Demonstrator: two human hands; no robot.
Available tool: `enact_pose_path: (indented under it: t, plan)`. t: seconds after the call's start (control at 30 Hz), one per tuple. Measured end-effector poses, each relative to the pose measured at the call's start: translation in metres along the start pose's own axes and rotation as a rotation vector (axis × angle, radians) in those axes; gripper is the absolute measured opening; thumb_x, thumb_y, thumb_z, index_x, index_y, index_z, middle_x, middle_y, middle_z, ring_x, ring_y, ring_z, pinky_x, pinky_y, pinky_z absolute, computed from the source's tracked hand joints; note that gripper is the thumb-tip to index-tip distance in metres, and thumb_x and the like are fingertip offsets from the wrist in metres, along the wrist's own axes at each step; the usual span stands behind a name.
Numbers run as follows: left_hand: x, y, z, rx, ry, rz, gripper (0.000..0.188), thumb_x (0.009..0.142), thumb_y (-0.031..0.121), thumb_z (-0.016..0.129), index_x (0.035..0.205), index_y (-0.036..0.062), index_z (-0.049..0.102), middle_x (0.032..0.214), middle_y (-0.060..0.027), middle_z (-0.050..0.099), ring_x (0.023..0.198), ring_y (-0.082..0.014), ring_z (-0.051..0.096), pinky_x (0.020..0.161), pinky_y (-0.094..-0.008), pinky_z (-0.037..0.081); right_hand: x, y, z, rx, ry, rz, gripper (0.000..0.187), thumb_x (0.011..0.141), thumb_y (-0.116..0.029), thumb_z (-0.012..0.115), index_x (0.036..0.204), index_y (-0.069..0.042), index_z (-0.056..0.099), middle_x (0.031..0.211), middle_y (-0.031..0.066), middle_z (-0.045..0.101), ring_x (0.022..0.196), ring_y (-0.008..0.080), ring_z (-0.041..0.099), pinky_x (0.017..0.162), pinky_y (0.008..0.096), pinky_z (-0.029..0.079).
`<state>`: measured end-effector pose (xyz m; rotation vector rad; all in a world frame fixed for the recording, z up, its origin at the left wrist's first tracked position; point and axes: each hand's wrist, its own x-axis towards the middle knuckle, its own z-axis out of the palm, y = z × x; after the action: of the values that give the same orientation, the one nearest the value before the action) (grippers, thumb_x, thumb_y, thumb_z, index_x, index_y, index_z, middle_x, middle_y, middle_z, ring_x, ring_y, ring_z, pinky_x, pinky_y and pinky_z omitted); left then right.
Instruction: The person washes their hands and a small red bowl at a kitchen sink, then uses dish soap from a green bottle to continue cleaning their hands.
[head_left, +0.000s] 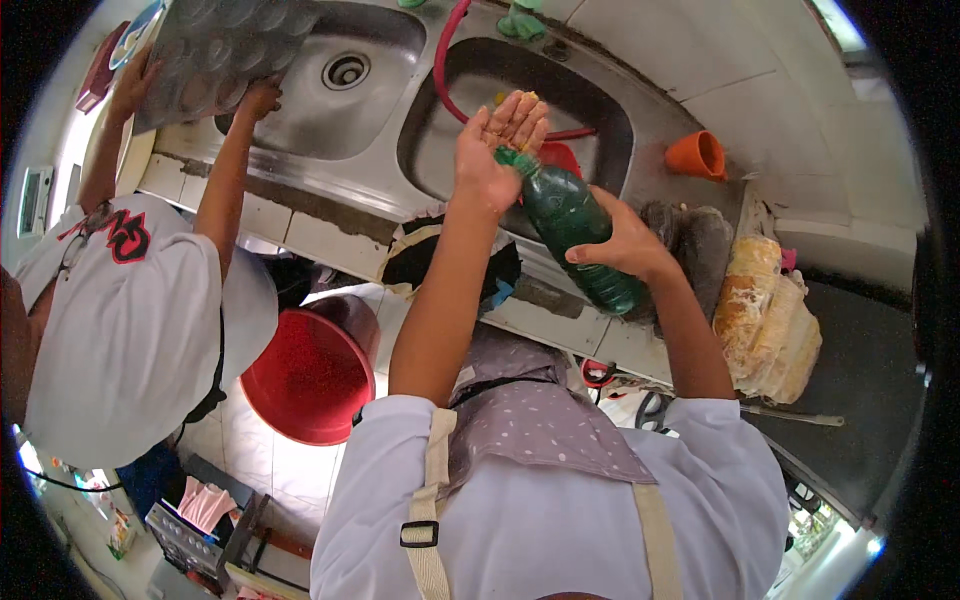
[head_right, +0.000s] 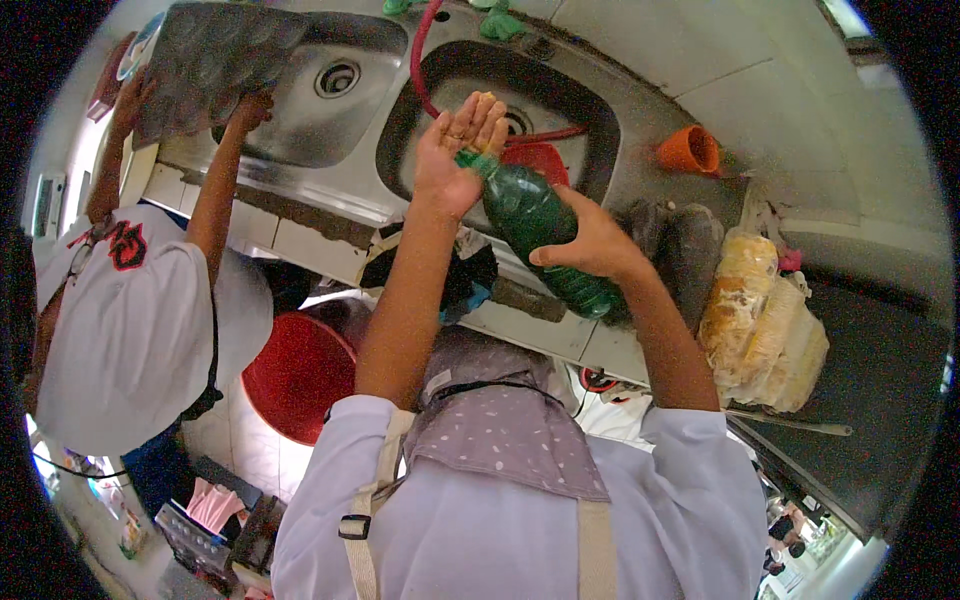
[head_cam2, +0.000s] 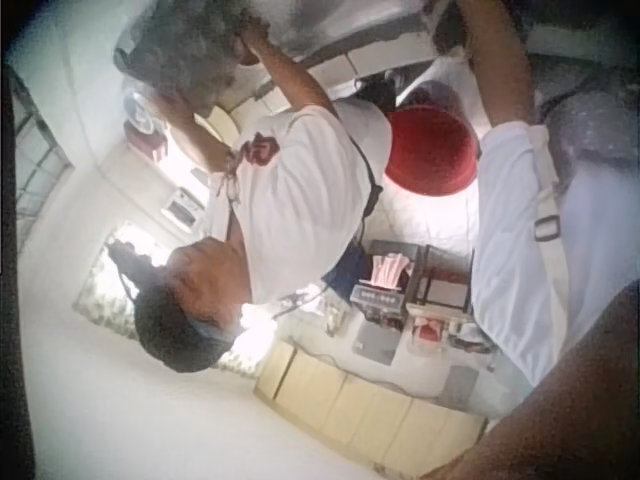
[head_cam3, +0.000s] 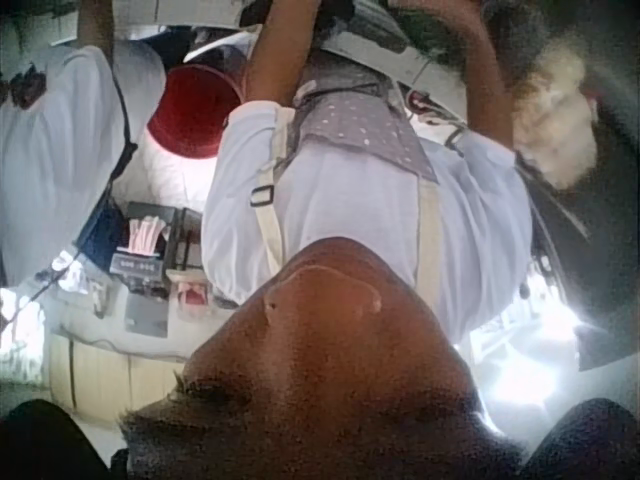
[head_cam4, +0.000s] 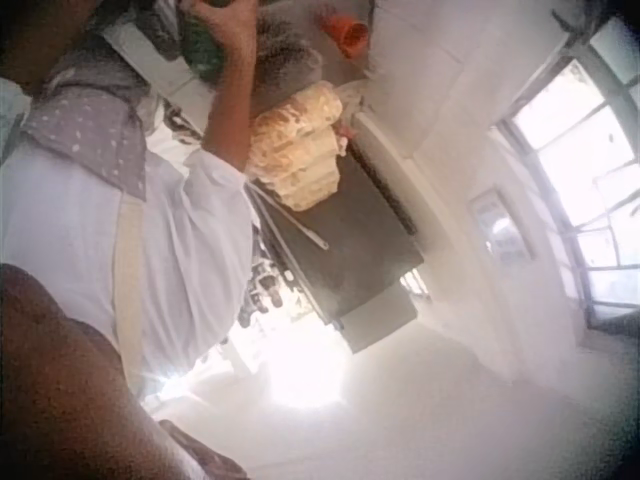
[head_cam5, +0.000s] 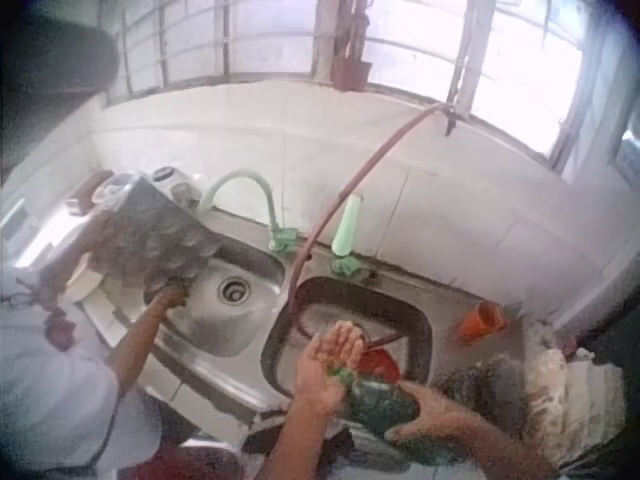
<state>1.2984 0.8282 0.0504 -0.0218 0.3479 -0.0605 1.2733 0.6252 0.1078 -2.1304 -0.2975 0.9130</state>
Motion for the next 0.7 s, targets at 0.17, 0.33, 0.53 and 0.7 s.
enact_pose_path:
  t: [0.17, 0.33, 0.53, 0.7]
  plan:
    - [0.004, -0.003, 0.004, -0.082, 0.005, -0.020, 0.039, 0.097, 0.023, 0.032, 0.118, -0.0055, 0.050, 0.119, -0.0164, 0.054, 0.115, -0.0296, 0.050, 0.096, -0.0419, 0.044, 0.017, 0.035, 0.010, -0.003, 0.225, -0.119, 0.103, 0.051, -0.038, 0.082, 0.132, 0.007, 0.035, 0.124, 0.0217, 0.048, 0.116, 0.0289, 0.047, 0.101, 0.0364, 0.033]
    - [0.014, 0.002, -0.008, -0.143, 0.030, -0.039, 0.038, 0.097, 0.023, 0.030, 0.115, -0.0041, 0.051, 0.114, -0.0157, 0.058, 0.110, -0.0273, 0.054, 0.093, -0.0402, 0.048, 0.041, 0.016, 0.017, 0.405, 0.432, -0.230, 0.080, 0.059, -0.022, 0.082, 0.127, -0.003, 0.043, 0.118, 0.0128, 0.053, 0.110, 0.0241, 0.051, 0.097, 0.0355, 0.037]
    - [0.032, 0.004, -0.014, -0.172, 0.101, -0.079, 0.036, 0.097, 0.022, 0.031, 0.111, -0.0029, 0.054, 0.109, -0.0145, 0.060, 0.107, -0.0272, 0.056, 0.092, -0.0398, 0.049, 0.103, 0.003, -0.003, 0.479, 0.853, -0.385, 0.064, 0.064, -0.015, 0.079, 0.118, -0.004, 0.047, 0.109, 0.0094, 0.057, 0.100, 0.0212, 0.055, 0.089, 0.0339, 0.042]
    - [0.037, 0.004, -0.029, -0.191, 0.079, -0.119, 0.032, 0.095, 0.018, 0.037, 0.109, -0.0029, 0.056, 0.111, -0.0168, 0.060, 0.107, -0.0290, 0.057, 0.093, -0.0419, 0.047, 0.173, 0.013, -0.049, 0.425, 1.273, -0.443, 0.071, 0.063, -0.023, 0.080, 0.120, 0.000, 0.045, 0.110, 0.0160, 0.056, 0.101, 0.0285, 0.054, 0.089, 0.0381, 0.042]
